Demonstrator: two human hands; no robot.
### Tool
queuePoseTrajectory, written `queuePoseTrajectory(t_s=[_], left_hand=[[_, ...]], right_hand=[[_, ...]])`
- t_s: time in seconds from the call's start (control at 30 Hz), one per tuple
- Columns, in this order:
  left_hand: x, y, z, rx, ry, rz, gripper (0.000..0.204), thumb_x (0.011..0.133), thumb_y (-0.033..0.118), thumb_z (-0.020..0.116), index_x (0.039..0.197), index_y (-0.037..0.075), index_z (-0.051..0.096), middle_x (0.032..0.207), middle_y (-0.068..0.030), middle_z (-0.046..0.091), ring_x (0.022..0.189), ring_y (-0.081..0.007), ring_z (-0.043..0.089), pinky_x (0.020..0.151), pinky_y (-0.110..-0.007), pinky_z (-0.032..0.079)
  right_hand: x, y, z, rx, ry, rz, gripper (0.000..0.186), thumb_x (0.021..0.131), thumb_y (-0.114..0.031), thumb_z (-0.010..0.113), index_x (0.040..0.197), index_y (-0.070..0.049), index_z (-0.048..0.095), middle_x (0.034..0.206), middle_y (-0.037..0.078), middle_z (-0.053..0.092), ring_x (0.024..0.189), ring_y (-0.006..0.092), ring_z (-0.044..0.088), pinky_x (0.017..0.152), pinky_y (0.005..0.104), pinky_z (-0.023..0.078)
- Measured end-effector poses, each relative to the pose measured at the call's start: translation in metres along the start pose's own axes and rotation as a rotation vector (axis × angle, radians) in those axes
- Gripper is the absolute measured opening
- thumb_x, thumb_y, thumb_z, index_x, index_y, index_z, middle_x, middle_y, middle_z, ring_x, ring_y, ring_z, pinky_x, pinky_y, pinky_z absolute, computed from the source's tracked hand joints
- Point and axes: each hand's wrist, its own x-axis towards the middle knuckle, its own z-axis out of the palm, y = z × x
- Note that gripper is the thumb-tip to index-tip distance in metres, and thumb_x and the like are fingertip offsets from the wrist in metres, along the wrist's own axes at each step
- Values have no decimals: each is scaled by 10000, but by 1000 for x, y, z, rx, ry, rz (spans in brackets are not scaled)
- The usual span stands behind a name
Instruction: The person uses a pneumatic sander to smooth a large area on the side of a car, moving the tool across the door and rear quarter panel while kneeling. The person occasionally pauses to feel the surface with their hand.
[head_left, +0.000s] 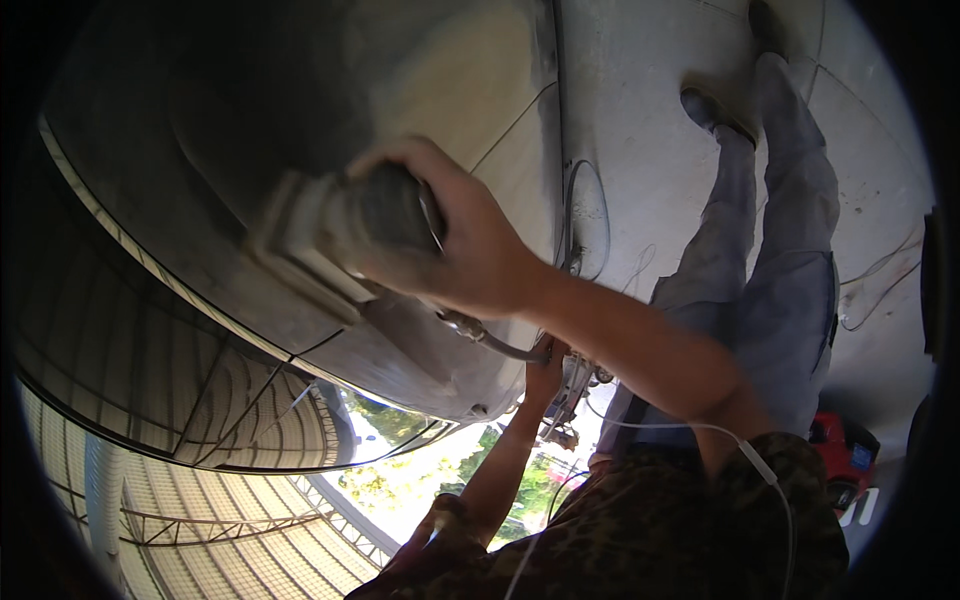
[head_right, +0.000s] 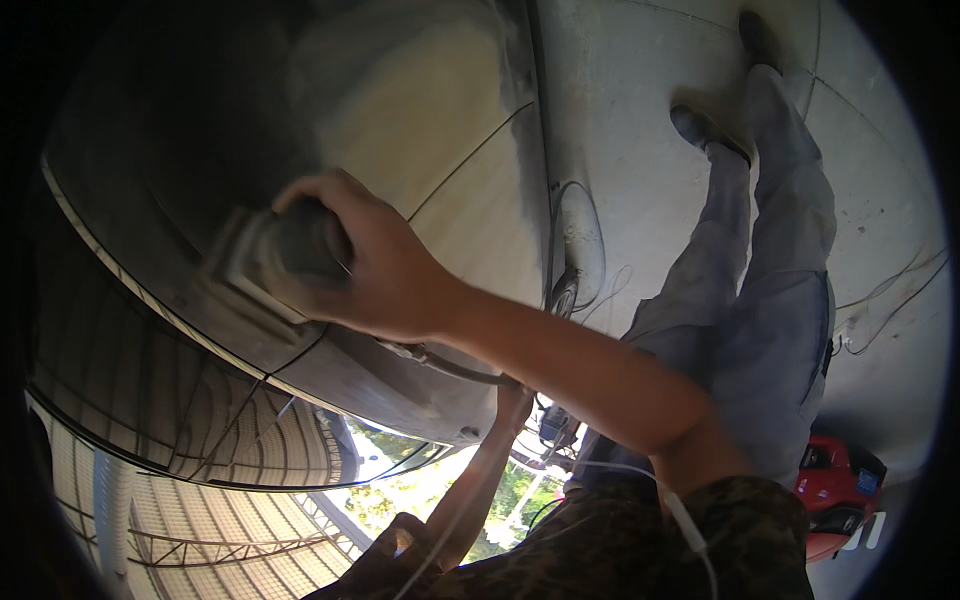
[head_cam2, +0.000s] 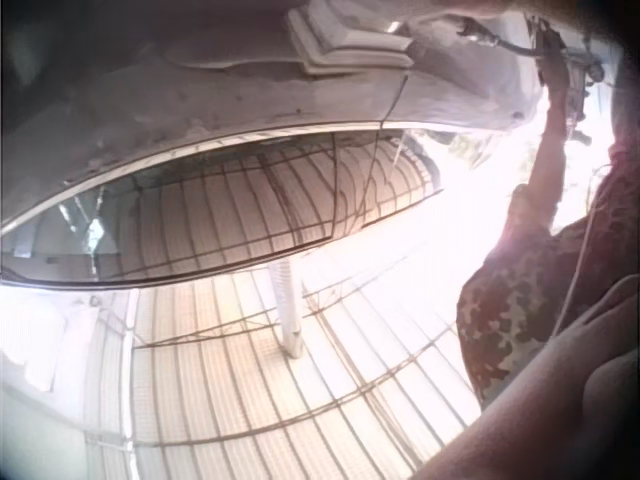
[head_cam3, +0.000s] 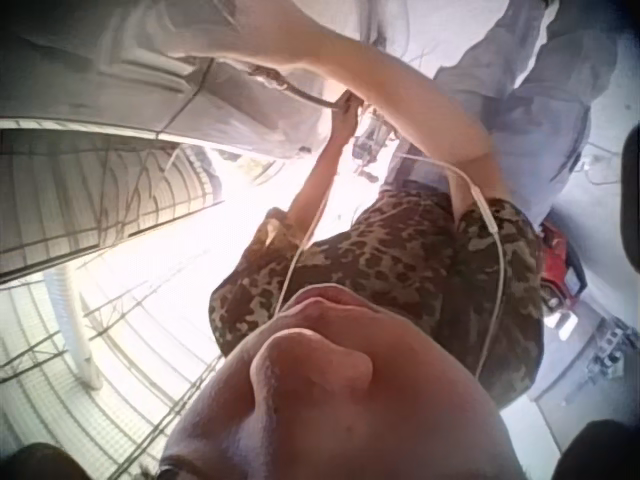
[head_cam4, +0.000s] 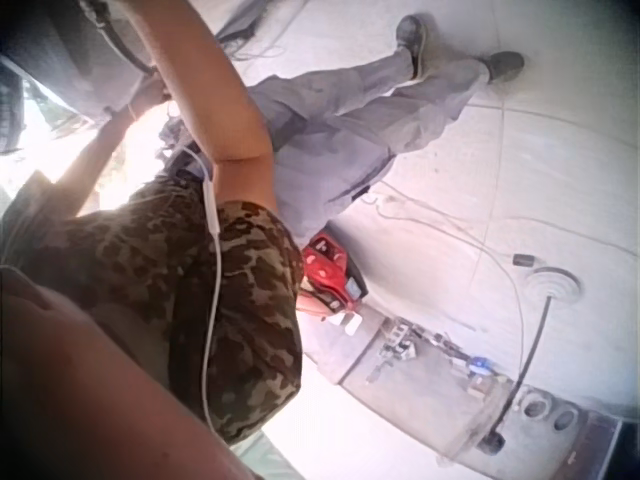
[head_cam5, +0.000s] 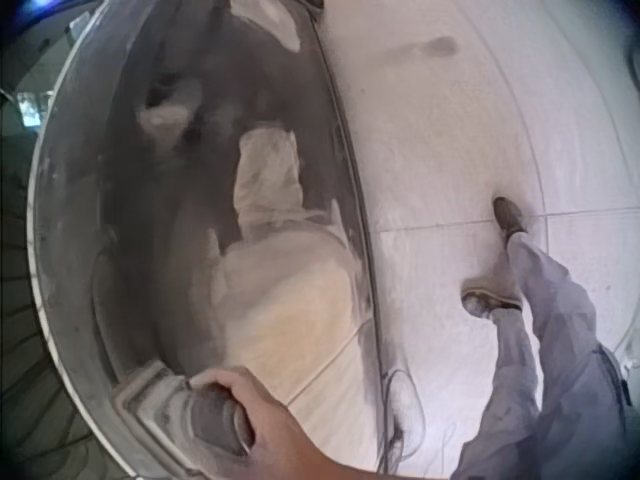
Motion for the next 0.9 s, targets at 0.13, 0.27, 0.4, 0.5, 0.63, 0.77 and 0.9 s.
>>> queuePoseTrajectory(t_s=[0.13, 0.27, 0.4, 0.5, 0.63, 0.77, 0.9], left_hand=[[34, 46, 7, -85, 12, -47, 315, 1081, 257, 563, 924, -11, 614, 773, -19, 574, 749, -107, 499, 712, -286, 417], [29, 31, -1, -47, 11, -108, 317, 1076, 255, 545, 917, -10, 615, 739, -32, 556, 719, -119, 482, 680, -309, 397], [-7, -3, -9, 73, -1, -199, 245, 1049, 184, 555, 1092, -44, 634, 830, -121, 634, 780, -164, 562, 734, -360, 457], [-22, -2, -6, -76, 18, -32, 228, 1042, 137, 565, 1146, -50, 644, 878, -128, 671, 819, -165, 591, 771, -358, 481], [1, 33, -7, -9, -34, -119, 239, 1067, 165, 551, 941, -28, 612, 796, -28, 584, 765, -107, 506, 695, -308, 429], [28, 58, -4, -67, -11, -47, 315, 1073, 215, 559, 833, 11, 567, 714, 4, 488, 700, -94, 433, 639, -299, 379], [7, 46, -7, 21, -70, -227, 319, 1068, 242, 568, 896, -20, 626, 740, -32, 560, 720, -110, 474, 665, -312, 410]], right_hand=[[40, -15, -17, 493, -129, 268, 584, 852, -273, 821, 1305, -66, 515, 917, 52, 634, 647, 98, 618, 567, 271, 486], [29, -17, -16, 446, -149, 316, 569, 863, -272, 816, 1297, -64, 512, 867, 50, 636, 599, 102, 611, 540, 263, 488], [-10, -5, -3, 459, -148, 496, 552, 857, -266, 818, 1275, -75, 512, 867, 50, 630, 634, 107, 624, 567, 275, 510], [-15, 3, 9, 456, -142, 503, 562, 850, -281, 826, 1272, -67, 522, 885, 46, 630, 662, 101, 631, 592, 270, 511], [30, 3, 6, 400, -36, 170, 570, 860, -323, 809, 1271, -38, 536, 875, 57, 638, 681, 118, 638, 614, 290, 519], [63, -4, -6, 422, -54, 106, 522, 860, -226, 771, 1312, -50, 576, 985, 56, 644, 744, 123, 648, 652, 286, 571], [42, -3, 3, 488, -32, 296, 539, 841, -248, 774, 1310, -65, 581, 967, 49, 633, 759, 120, 646, 642, 279, 557]])
